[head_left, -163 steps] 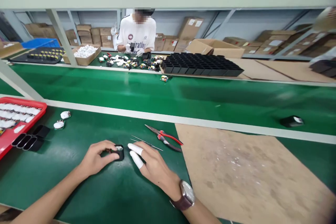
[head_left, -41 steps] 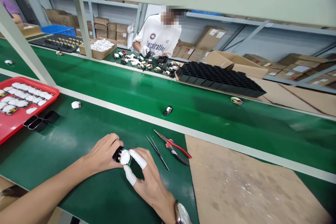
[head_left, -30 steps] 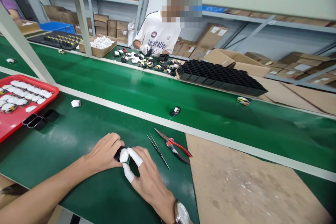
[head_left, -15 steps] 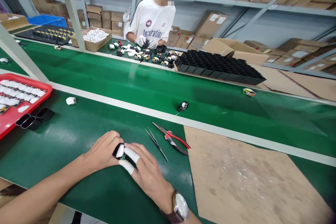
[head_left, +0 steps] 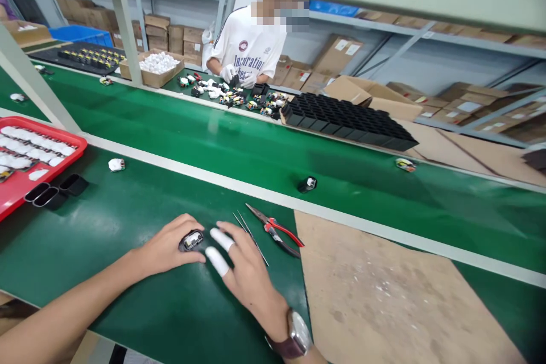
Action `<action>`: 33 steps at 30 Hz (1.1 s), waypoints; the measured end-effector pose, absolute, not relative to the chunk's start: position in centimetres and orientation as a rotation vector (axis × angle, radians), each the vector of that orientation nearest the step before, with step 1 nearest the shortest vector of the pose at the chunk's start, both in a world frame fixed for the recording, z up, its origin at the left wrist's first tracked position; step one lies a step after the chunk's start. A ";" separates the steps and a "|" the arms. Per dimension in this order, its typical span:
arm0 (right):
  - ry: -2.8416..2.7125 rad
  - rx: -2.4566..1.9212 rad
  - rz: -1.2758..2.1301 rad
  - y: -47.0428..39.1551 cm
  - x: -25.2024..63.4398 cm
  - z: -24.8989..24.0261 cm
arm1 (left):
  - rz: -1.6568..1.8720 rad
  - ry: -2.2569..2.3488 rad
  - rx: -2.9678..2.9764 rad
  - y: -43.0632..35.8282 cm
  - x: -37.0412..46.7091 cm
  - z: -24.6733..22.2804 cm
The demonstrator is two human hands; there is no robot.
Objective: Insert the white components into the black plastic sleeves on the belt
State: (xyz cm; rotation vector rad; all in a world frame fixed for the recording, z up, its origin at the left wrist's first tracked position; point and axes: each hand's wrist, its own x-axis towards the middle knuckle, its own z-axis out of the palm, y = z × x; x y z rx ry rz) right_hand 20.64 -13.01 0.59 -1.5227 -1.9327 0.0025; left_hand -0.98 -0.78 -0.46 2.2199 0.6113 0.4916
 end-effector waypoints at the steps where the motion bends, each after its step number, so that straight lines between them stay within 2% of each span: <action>1: -1.890 -1.615 -0.087 -13.0 21.6 0.3 | 0.502 0.615 2.219 -0.5 -1.3 -0.2; 5: -1.871 -1.821 -0.323 -13.2 25.0 -0.8 | 0.515 0.587 2.213 0.2 -2.5 0.7; 13: -2.058 -1.578 -0.088 -13.7 21.7 1.5 | 0.521 0.551 2.148 0.0 -2.3 0.5; 33: -2.198 -1.546 -0.262 -13.0 19.9 2.7 | 0.498 0.585 2.078 0.0 -2.1 0.5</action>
